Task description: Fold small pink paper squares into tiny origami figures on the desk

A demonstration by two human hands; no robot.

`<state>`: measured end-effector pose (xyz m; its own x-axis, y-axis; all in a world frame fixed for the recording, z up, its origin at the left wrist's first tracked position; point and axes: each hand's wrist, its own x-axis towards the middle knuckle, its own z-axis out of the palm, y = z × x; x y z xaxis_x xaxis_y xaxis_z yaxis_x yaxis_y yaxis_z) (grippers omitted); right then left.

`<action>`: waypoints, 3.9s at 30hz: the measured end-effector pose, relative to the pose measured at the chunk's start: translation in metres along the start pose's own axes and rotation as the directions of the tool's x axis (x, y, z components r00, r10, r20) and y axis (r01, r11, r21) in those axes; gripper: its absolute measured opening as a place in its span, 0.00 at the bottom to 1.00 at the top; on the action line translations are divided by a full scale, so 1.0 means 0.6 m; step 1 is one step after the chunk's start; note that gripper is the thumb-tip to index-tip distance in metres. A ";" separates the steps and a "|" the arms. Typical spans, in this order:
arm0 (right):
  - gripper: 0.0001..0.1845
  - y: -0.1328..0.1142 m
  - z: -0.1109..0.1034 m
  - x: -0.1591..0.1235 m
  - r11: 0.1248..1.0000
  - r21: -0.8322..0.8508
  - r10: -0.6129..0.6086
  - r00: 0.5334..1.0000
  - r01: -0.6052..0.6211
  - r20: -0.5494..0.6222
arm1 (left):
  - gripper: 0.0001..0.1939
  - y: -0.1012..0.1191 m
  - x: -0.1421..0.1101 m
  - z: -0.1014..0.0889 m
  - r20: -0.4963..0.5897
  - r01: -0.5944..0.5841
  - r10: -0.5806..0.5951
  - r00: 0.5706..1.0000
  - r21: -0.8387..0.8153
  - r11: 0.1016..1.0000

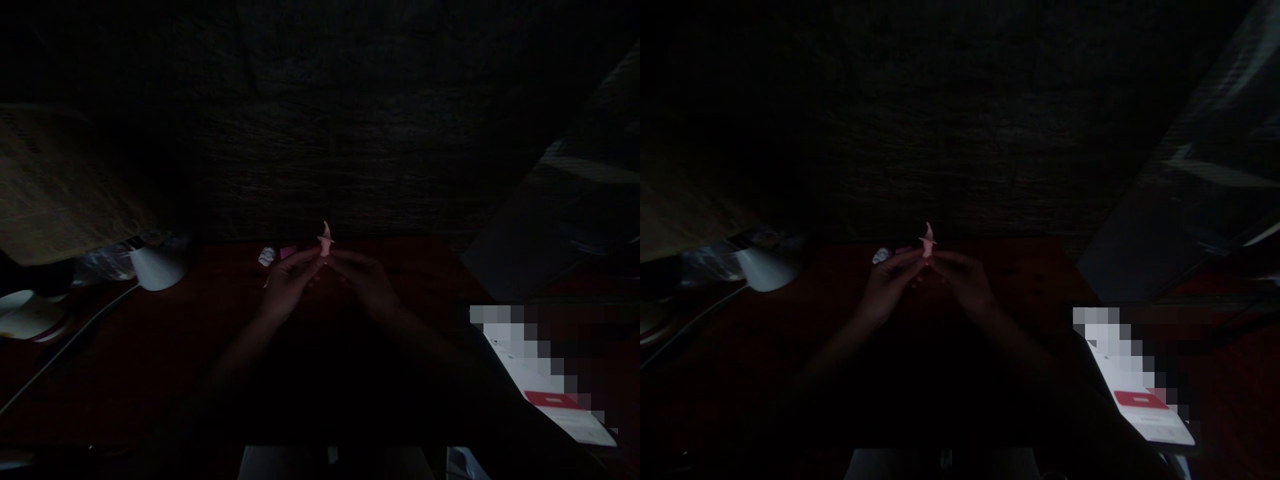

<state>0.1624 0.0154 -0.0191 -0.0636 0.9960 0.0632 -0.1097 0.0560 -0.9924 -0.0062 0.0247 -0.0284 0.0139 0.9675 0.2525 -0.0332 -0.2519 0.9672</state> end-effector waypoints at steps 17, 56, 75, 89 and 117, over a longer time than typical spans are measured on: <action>0.12 -0.014 -0.002 -0.001 0.995 0.092 0.027 1.000 -0.029 0.015 | 0.11 0.011 -0.008 -0.005 0.004 -0.320 0.328 0.945 0.232 0.918; 0.13 -0.005 -0.005 0.003 0.999 -0.022 -0.038 0.999 0.039 0.026 | 0.16 0.024 -0.010 -0.002 -0.052 -0.240 0.257 0.965 0.219 0.946; 0.09 0.012 0.005 0.000 0.984 -0.151 -0.095 0.995 0.098 0.023 | 0.07 0.031 0.010 -0.005 -0.045 0.259 -0.293 0.955 -0.356 0.898; 0.11 0.016 0.003 0.002 0.973 -0.173 -0.150 0.988 0.156 0.047 | 0.20 0.033 0.006 -0.004 -0.031 0.241 -0.266 0.963 -0.335 0.911; 0.10 0.009 -0.001 -0.009 0.770 -0.430 -0.462 0.877 0.471 0.134 | 0.18 0.016 0.007 -0.011 0.099 0.348 -0.336 0.937 -0.170 0.922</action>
<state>0.1625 0.0105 -0.0250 -0.1379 0.8382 0.5277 0.3124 0.5424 -0.7799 -0.0132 0.0263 -0.0185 0.1226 0.9888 -0.0853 -0.1955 0.1084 0.9747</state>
